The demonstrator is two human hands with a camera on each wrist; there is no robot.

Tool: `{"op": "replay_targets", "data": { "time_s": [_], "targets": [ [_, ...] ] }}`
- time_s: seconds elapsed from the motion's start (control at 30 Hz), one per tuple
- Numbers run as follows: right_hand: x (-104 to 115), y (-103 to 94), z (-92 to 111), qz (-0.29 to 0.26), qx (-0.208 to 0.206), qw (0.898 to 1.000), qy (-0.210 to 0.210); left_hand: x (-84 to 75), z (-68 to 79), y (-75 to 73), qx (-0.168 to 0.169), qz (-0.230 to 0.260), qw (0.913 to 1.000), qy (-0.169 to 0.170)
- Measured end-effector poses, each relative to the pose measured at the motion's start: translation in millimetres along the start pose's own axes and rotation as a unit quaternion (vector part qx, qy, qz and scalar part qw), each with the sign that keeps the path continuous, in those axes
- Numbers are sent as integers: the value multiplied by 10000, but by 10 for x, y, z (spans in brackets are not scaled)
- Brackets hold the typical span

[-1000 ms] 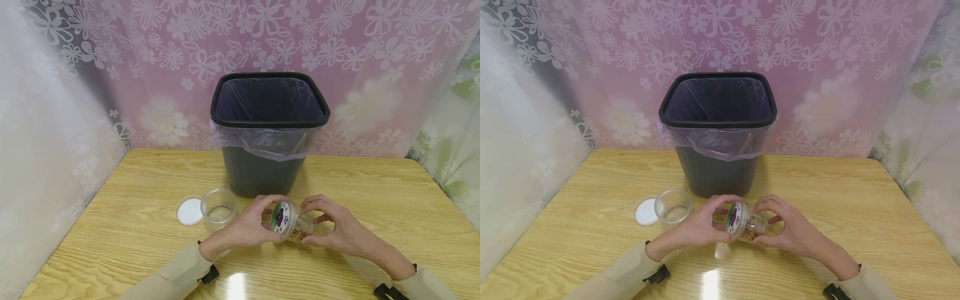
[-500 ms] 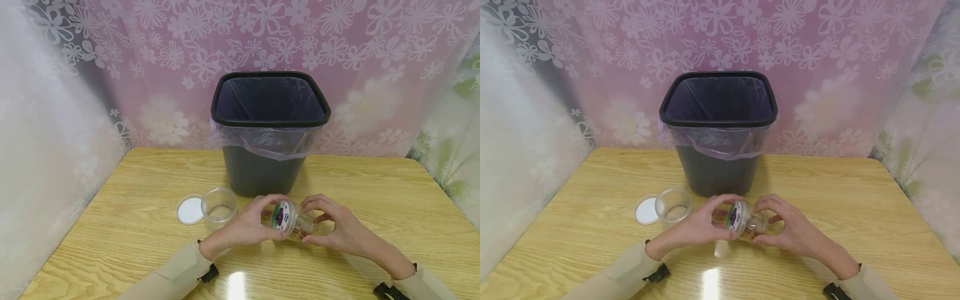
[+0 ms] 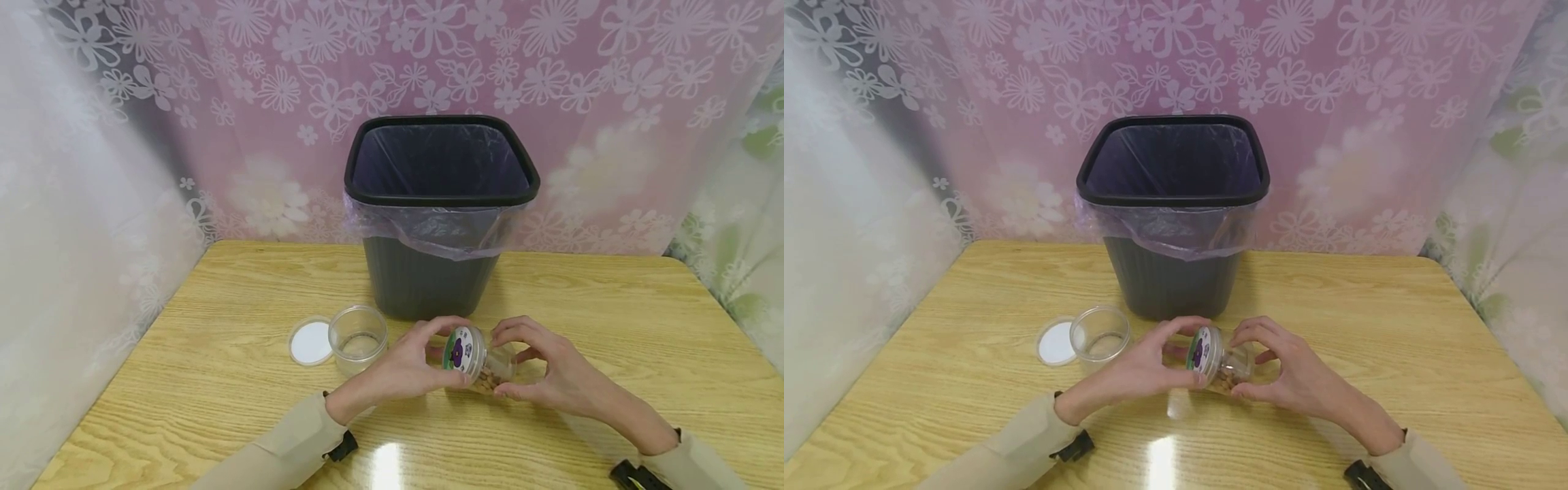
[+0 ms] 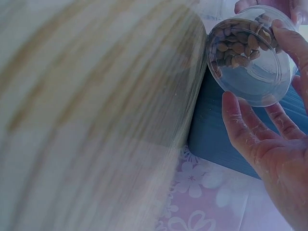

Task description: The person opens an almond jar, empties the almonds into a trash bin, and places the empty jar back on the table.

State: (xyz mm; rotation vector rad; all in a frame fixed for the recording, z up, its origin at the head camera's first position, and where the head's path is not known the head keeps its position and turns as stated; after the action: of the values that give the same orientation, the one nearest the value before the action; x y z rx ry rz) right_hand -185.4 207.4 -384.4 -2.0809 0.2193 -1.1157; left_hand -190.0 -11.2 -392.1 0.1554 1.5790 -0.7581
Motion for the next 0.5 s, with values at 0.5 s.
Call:
{"op": "replay_targets", "data": {
  "time_s": [0.5],
  "targets": [
    [28,-13,-8,-87,-44,9998,-155,-33,11,-7,158,-218,9995,175]
  ]
}}
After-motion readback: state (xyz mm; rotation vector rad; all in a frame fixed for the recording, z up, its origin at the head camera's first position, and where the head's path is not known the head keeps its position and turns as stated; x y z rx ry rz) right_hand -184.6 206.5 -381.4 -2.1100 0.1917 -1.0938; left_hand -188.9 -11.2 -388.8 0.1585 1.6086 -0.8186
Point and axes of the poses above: each hand's wrist, its own z-axis away from the middle knuckle, its own y-axis out of the palm, x = y × z, the point moved 5 cm from there along -z, towards the middle knuckle, and after that the axes turned 7 degrees about y, right-handed, at the moved point
